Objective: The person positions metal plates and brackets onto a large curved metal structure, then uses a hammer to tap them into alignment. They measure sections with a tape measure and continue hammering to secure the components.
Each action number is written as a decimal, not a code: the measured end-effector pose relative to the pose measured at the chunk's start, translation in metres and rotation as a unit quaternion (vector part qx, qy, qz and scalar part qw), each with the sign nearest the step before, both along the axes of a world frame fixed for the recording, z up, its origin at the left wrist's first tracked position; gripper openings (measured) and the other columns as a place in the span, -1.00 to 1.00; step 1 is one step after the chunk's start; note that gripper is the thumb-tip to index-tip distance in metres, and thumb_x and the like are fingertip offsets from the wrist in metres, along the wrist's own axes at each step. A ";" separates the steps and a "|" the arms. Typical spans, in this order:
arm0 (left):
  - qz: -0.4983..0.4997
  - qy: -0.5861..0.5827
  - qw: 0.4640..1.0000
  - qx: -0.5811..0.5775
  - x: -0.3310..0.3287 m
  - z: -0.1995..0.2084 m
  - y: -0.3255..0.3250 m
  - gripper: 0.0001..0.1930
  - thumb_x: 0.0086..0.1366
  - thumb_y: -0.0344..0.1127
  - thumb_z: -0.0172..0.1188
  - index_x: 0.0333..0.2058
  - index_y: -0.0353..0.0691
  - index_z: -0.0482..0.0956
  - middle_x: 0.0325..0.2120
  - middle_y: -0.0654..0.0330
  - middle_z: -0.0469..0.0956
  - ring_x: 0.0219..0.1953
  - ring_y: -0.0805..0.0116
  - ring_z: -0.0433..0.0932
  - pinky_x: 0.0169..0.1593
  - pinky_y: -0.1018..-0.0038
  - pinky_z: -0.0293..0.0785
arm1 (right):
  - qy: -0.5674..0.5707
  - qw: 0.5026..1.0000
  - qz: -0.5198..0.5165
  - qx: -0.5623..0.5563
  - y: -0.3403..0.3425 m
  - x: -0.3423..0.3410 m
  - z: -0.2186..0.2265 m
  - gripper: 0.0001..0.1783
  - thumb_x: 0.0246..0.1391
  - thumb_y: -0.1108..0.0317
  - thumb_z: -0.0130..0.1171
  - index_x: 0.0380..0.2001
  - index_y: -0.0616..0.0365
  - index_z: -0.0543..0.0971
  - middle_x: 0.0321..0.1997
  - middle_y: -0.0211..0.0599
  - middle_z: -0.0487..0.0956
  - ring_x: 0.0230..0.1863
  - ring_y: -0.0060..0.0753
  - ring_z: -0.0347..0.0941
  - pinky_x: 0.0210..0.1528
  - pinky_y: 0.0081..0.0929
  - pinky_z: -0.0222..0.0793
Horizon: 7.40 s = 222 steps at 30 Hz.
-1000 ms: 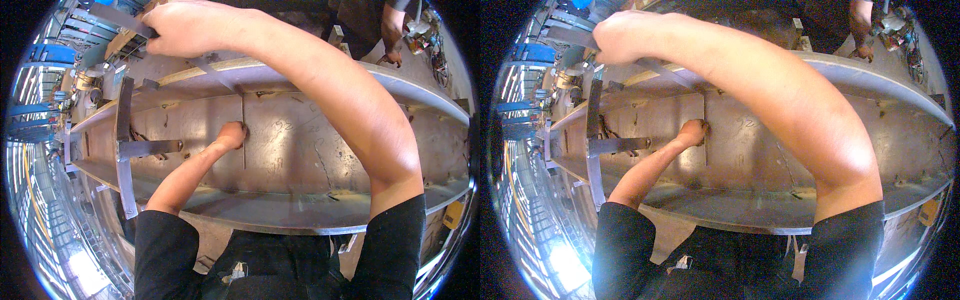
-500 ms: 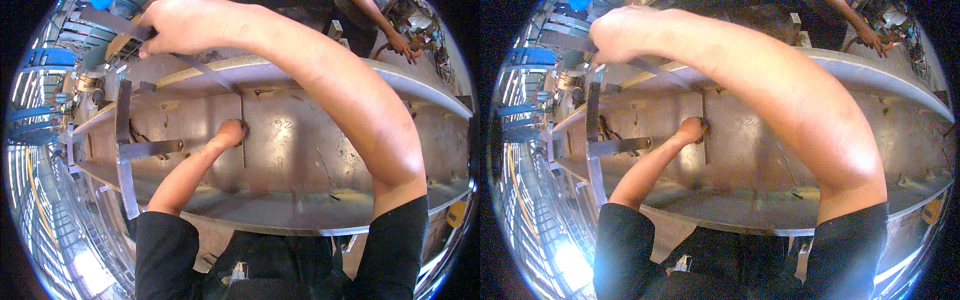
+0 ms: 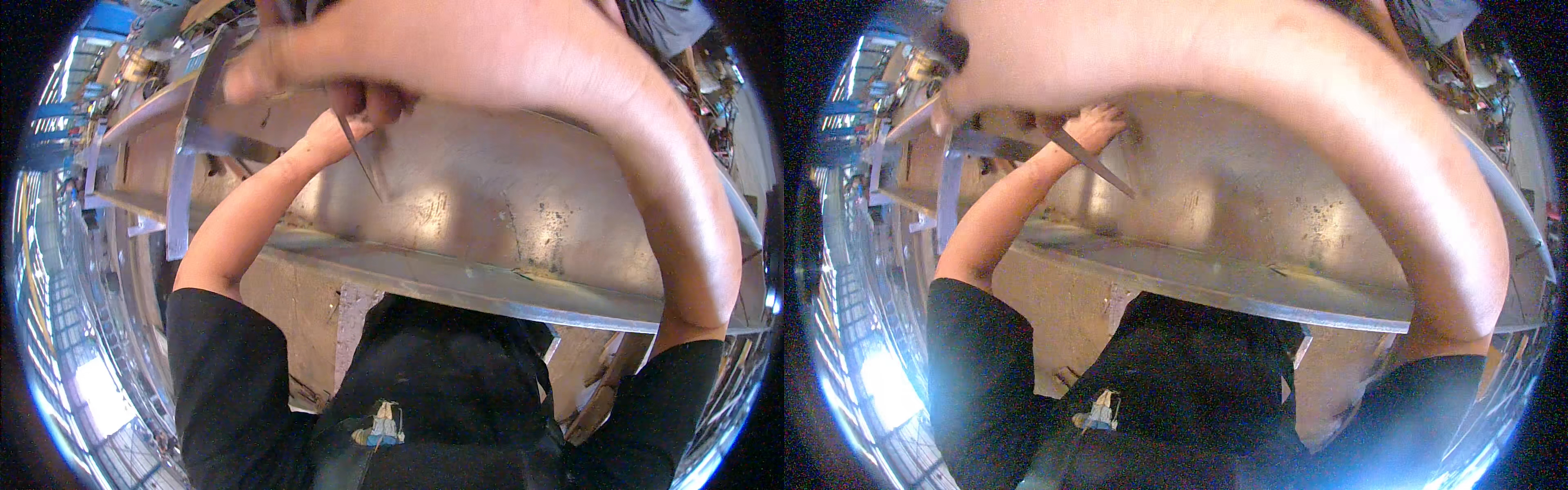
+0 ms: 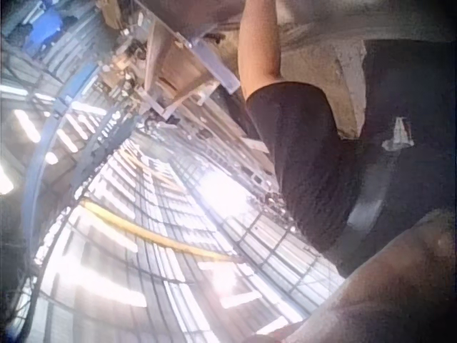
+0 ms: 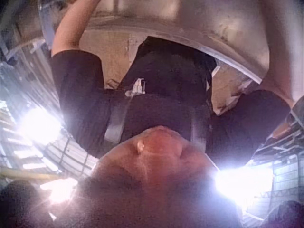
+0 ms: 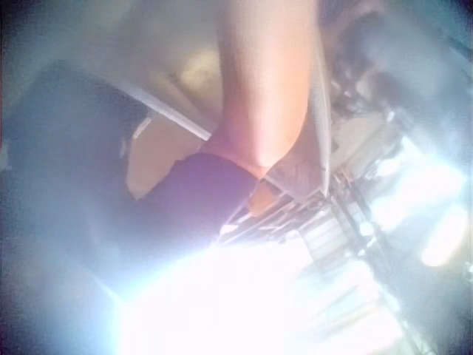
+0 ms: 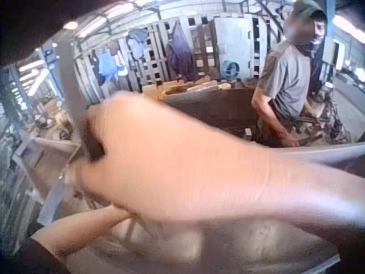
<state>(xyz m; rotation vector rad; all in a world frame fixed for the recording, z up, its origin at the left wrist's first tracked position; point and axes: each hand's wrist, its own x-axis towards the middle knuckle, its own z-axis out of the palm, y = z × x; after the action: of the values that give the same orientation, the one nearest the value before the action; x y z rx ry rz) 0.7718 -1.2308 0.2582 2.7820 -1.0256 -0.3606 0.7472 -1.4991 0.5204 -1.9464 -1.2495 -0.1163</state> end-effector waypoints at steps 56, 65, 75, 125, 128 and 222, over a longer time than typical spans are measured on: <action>0.391 -0.180 0.864 -0.261 -0.252 0.165 -0.017 -0.87 0.31 -0.43 0.14 -0.24 -0.20 0.65 -0.26 0.22 0.69 0.05 0.16 0.58 0.29 0.02 0.16 | -0.155 0.947 0.108 -0.259 0.065 0.007 -0.296 -0.80 0.02 0.38 0.09 -0.24 0.08 0.55 -0.12 -0.20 0.51 -0.02 -0.16 0.52 -0.14 -0.27 0.54; 0.349 -0.600 0.538 -0.478 -0.422 0.240 0.095 -0.50 0.47 0.10 -0.23 -0.45 -0.15 0.44 -0.67 0.25 0.45 -0.51 0.24 0.43 -0.16 0.17 0.39 | -0.302 0.950 0.001 0.071 0.066 -0.031 -0.052 -0.68 0.05 0.30 0.27 -0.07 0.00 0.61 0.03 -0.18 0.56 -0.09 -0.10 0.57 -0.12 -0.28 0.54; 0.549 -0.606 0.412 -0.403 -0.568 0.177 0.221 -0.56 0.37 0.02 -0.03 -0.47 -0.26 0.51 -0.63 0.17 0.50 -0.57 0.28 0.48 -0.41 0.42 0.47 | -0.257 0.935 -0.189 -0.157 -0.032 -0.182 -0.008 -0.83 0.05 0.53 0.21 -0.24 0.25 0.63 -0.32 -0.21 0.64 -0.26 -0.22 0.61 -0.15 -0.40 0.50; 0.539 0.137 0.622 -0.551 -0.506 -0.009 0.070 -0.50 0.13 -0.48 0.27 0.10 -0.27 0.49 -0.08 0.10 0.62 -0.04 0.34 0.58 0.05 0.38 0.49 | 0.001 0.919 -0.242 -0.310 -0.099 -0.277 -0.017 -0.70 -0.10 0.25 0.30 -0.38 0.30 0.62 -0.59 0.05 0.52 -0.55 0.01 0.49 -0.40 -0.18 0.38; 0.663 0.099 0.639 -0.378 -0.548 -0.111 0.110 -0.55 0.10 -0.42 0.31 0.02 -0.26 0.56 -0.17 0.10 0.67 -0.12 0.35 0.62 -0.05 0.40 0.53 | 0.017 0.892 -0.200 -0.405 -0.064 -0.209 -0.039 -0.63 -0.09 0.12 0.29 -0.38 0.25 0.64 -0.49 0.13 0.58 -0.37 0.17 0.55 -0.25 -0.05 0.44; 0.070 0.195 0.977 0.055 -0.465 -0.005 0.033 -0.43 0.20 0.10 0.27 0.02 -0.23 0.56 -0.15 -0.10 0.63 -0.09 -0.02 0.63 -0.02 0.22 0.52 | 0.122 0.653 -0.723 0.190 -0.112 -0.645 -0.125 -0.56 -0.03 0.16 0.42 -0.25 0.26 0.50 -0.51 -0.15 0.60 -0.48 -0.46 0.50 -0.38 -0.38 0.46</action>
<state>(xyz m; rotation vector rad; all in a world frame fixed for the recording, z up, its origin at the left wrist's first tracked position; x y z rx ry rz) 0.3064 -1.1983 0.2532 2.6958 -0.7325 -0.9217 0.1027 -1.6113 0.3952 -1.9653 0.7251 -0.7964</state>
